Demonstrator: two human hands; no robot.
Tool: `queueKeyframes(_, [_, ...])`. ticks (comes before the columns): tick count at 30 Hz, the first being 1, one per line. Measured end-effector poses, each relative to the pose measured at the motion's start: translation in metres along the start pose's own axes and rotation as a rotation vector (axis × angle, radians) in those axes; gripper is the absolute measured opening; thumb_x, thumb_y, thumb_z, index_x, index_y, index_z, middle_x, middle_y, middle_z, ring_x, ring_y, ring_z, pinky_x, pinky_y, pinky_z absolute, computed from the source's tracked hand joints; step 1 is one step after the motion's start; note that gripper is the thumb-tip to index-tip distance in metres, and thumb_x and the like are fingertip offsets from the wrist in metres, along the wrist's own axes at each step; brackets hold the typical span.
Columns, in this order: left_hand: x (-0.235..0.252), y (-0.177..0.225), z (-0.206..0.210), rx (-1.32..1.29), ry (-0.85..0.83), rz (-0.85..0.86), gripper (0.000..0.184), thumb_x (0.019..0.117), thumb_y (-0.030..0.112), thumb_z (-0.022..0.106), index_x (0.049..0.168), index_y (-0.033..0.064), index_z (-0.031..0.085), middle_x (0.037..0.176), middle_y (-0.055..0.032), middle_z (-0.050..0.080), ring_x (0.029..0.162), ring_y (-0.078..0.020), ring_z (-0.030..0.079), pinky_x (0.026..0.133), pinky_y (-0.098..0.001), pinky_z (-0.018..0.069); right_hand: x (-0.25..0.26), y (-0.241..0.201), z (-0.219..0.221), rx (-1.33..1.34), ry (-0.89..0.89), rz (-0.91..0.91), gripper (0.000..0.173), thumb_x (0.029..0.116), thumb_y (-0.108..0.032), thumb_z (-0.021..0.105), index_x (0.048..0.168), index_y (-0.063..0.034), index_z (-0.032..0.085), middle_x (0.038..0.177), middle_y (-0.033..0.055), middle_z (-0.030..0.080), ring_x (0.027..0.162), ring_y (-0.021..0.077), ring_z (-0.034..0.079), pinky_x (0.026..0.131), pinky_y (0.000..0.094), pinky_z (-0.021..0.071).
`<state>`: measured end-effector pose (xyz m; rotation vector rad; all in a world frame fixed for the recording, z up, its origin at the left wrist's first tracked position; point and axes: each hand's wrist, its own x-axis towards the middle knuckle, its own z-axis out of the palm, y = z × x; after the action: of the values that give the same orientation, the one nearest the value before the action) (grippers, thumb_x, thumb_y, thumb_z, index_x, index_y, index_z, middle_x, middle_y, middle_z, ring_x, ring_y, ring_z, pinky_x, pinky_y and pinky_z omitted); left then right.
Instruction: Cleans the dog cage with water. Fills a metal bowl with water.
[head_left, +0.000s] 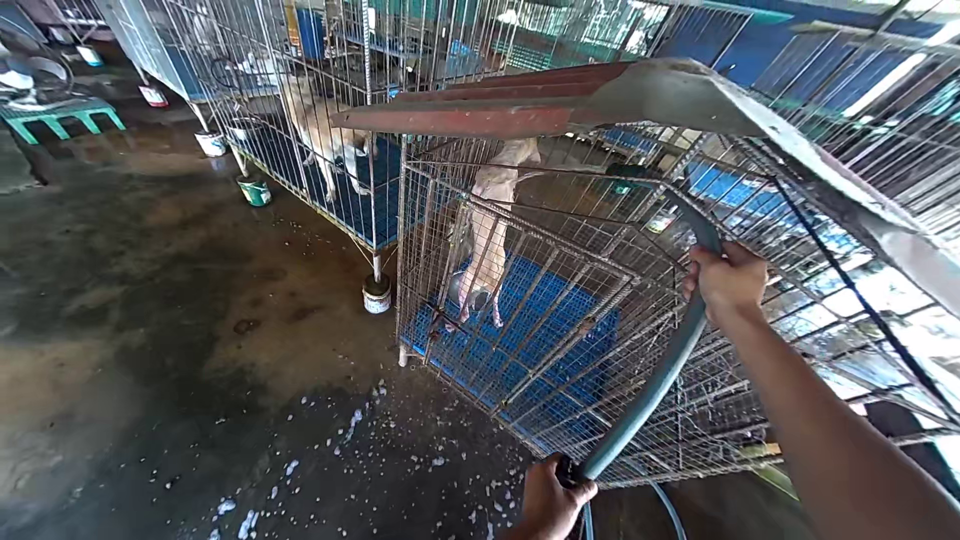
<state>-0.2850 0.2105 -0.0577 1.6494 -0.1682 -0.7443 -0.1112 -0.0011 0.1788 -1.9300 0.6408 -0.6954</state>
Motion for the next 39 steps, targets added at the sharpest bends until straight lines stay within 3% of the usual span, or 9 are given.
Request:
queueKeyframes(28, [0.011,0.0,-0.016,-0.017,0.074,-0.023,0.039,0.0955,0.03,0.073,0.119,-0.0009,0.068,0.101,-0.0193,0.071,0.086,-0.0288,0.07,0.084,-0.0482,0.0553,0.001,0.007,0.021,0.095,0.091,-0.095,0.029,0.1061,-0.02,0.055,0.128,-0.0004,0.054,0.072,-0.0009,0.049,0.046,0.0051,0.048,0.047,0.0238,0.0475])
queueKeyframes(39, [0.007,0.004,-0.009,-0.022,0.027,-0.018,0.04,0.095,0.03,0.074,0.119,-0.0021,0.067,0.103,-0.0206,0.071,0.086,-0.0299,0.07,0.084,-0.048,0.0564,0.004,0.001,0.013,0.075,0.021,-0.053,0.026,0.1059,-0.018,0.056,0.126,-0.001,0.056,0.068,-0.0013,0.048,0.045,0.0057,0.047,0.044,0.0239,0.0468])
